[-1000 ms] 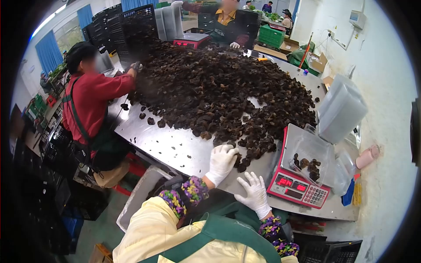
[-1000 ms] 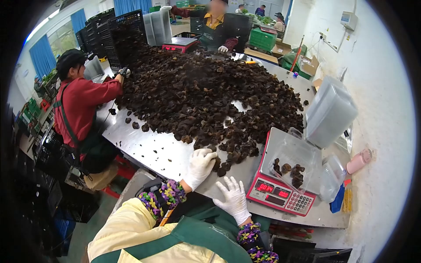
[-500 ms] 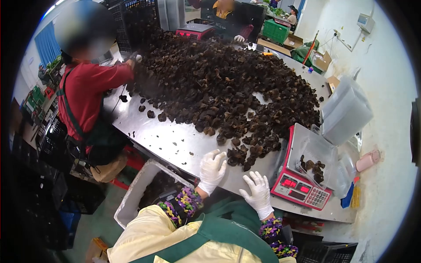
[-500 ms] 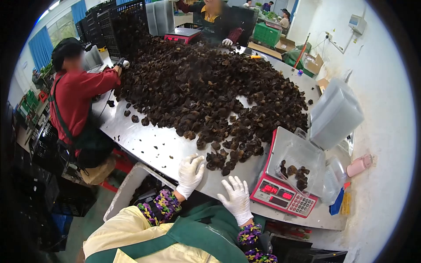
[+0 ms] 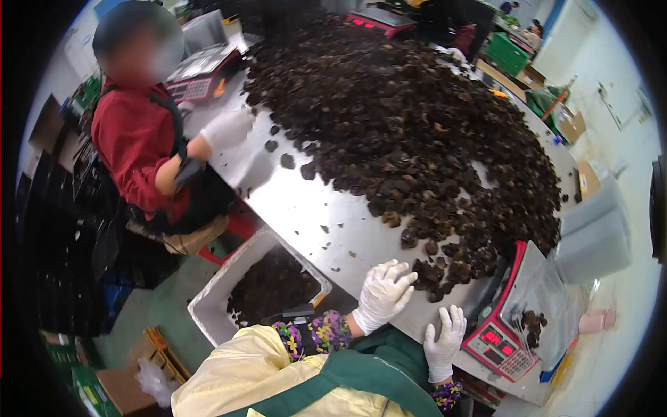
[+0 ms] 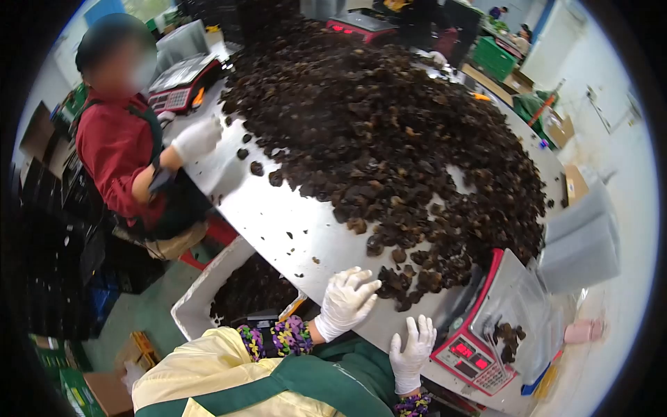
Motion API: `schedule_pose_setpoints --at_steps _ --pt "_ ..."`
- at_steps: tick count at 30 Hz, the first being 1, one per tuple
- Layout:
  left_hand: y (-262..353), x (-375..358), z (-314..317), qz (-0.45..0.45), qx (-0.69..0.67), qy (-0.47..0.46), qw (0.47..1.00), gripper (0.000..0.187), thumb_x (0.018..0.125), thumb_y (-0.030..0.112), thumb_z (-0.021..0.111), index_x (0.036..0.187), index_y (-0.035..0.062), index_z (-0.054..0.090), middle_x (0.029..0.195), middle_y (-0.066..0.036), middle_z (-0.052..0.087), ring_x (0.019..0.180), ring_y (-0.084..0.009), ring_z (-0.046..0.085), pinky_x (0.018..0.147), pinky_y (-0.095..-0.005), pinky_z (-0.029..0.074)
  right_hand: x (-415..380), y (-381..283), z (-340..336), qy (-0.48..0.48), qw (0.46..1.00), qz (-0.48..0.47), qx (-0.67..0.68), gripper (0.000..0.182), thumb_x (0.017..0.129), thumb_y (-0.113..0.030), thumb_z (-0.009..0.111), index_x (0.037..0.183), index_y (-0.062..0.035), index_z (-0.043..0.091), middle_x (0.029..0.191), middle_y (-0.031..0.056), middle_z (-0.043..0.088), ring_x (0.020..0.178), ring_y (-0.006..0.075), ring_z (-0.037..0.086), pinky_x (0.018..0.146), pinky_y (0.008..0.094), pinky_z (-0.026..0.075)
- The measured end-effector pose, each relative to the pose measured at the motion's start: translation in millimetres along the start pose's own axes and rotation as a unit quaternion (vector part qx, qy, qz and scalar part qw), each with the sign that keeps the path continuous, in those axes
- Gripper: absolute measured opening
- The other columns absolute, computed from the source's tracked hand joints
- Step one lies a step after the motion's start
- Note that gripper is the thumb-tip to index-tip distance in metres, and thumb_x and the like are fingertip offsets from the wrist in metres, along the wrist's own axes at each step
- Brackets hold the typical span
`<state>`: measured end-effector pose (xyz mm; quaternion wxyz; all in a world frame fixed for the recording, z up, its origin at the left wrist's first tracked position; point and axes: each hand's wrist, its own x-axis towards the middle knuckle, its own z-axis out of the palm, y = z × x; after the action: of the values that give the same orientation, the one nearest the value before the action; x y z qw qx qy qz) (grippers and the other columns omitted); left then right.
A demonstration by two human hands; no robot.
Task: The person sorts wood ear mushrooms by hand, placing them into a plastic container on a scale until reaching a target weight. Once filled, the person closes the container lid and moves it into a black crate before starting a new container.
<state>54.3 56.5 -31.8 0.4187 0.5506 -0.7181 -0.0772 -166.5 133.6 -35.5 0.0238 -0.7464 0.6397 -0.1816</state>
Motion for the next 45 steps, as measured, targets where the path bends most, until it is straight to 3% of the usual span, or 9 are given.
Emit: schedule_pose_setpoints --at_steps 12,19,20,25,31,35,38,40,45 --pt "-2 -7 10 -0.037 0.001 0.041 0.998 0.028 0.089 0.026 0.067 0.114 0.0138 0.070 0.125 -0.008 0.060 0.124 -0.0317 0.052 0.101 -0.0473 0.043 2 15 7 0.018 0.998 -0.062 -0.001 0.047 0.088 -0.014 0.063 0.132 0.0030 0.056 0.140 0.0253 0.051 0.131 0.0441 0.046 0.112 0.0535 0.034" --pt "-1 -7 11 -0.023 0.041 0.030 0.998 0.028 0.089 0.026 0.066 0.114 0.0139 0.068 0.123 -0.010 0.060 0.124 -0.0327 0.052 0.102 -0.0480 0.041 4 6 4 0.024 0.998 -0.060 0.005 0.045 0.089 -0.014 0.063 0.130 0.0027 0.057 0.138 0.0255 0.053 0.131 0.0432 0.047 0.111 0.0530 0.035" --pt "0 -7 11 -0.022 0.044 0.034 0.998 0.027 0.089 0.026 0.066 0.113 0.0140 0.068 0.123 -0.010 0.061 0.124 -0.0325 0.052 0.102 -0.0481 0.041 1 11 10 0.018 0.999 -0.037 0.022 0.049 0.088 -0.017 0.064 0.134 -0.0019 0.056 0.140 0.0215 0.052 0.136 0.0410 0.044 0.115 0.0565 0.030" --pt "-1 -6 14 -0.014 0.078 0.041 0.996 0.028 0.087 0.025 0.068 0.112 0.0141 0.068 0.121 -0.009 0.062 0.122 -0.0318 0.054 0.101 -0.0453 0.042 3 2 5 0.036 0.998 -0.041 0.018 0.045 0.088 -0.013 0.065 0.130 0.0005 0.058 0.139 0.0251 0.052 0.132 0.0423 0.046 0.113 0.0527 0.033" --pt "-3 -6 21 -0.001 0.122 0.054 0.991 0.027 0.086 0.024 0.069 0.110 0.0132 0.069 0.120 -0.010 0.062 0.118 -0.0323 0.056 0.097 -0.0456 0.044 -1 6 12 0.029 0.997 -0.053 0.037 0.050 0.087 -0.017 0.066 0.134 -0.0058 0.057 0.140 0.0185 0.052 0.137 0.0384 0.044 0.117 0.0567 0.030" --pt "-2 -7 20 -0.021 0.133 0.063 0.989 0.021 0.083 0.020 0.070 0.102 0.0100 0.067 0.112 -0.012 0.062 0.107 -0.0344 0.058 0.092 -0.0455 0.047 2 4 7 0.047 0.990 -0.105 0.081 0.045 0.087 -0.017 0.066 0.130 -0.0060 0.059 0.135 0.0166 0.055 0.129 0.0355 0.050 0.109 0.0558 0.036" --pt "-23 -4 30 0.045 0.083 0.083 0.992 0.008 0.079 0.007 0.065 0.086 0.0052 0.065 0.086 -0.015 0.063 0.080 -0.0365 0.062 0.074 -0.0469 0.051 10 -1 -2 0.041 0.983 -0.117 0.137 0.040 0.089 -0.016 0.065 0.128 -0.0077 0.061 0.131 0.0142 0.059 0.127 0.0328 0.051 0.108 0.0540 0.037" --pt "-16 2 24 0.049 0.087 0.067 0.993 0.003 0.085 0.006 0.064 0.083 0.0039 0.065 0.079 -0.018 0.061 0.074 -0.0375 0.061 0.070 -0.0485 0.050 6 2 0 0.070 0.978 -0.122 0.154 0.039 0.090 -0.017 0.065 0.128 -0.0085 0.061 0.129 0.0124 0.059 0.127 0.0315 0.052 0.111 0.0540 0.036" --pt "-1 0 15 -0.007 0.159 0.062 0.985 0.019 0.087 0.014 0.071 0.106 0.0094 0.071 0.112 -0.013 0.067 0.106 -0.0351 0.060 0.093 -0.0451 0.048 -4 8 0 0.067 0.980 -0.081 0.171 0.034 0.088 -0.012 0.067 0.122 -0.0095 0.064 0.122 0.0106 0.061 0.121 0.0301 0.056 0.111 0.0549 0.037"
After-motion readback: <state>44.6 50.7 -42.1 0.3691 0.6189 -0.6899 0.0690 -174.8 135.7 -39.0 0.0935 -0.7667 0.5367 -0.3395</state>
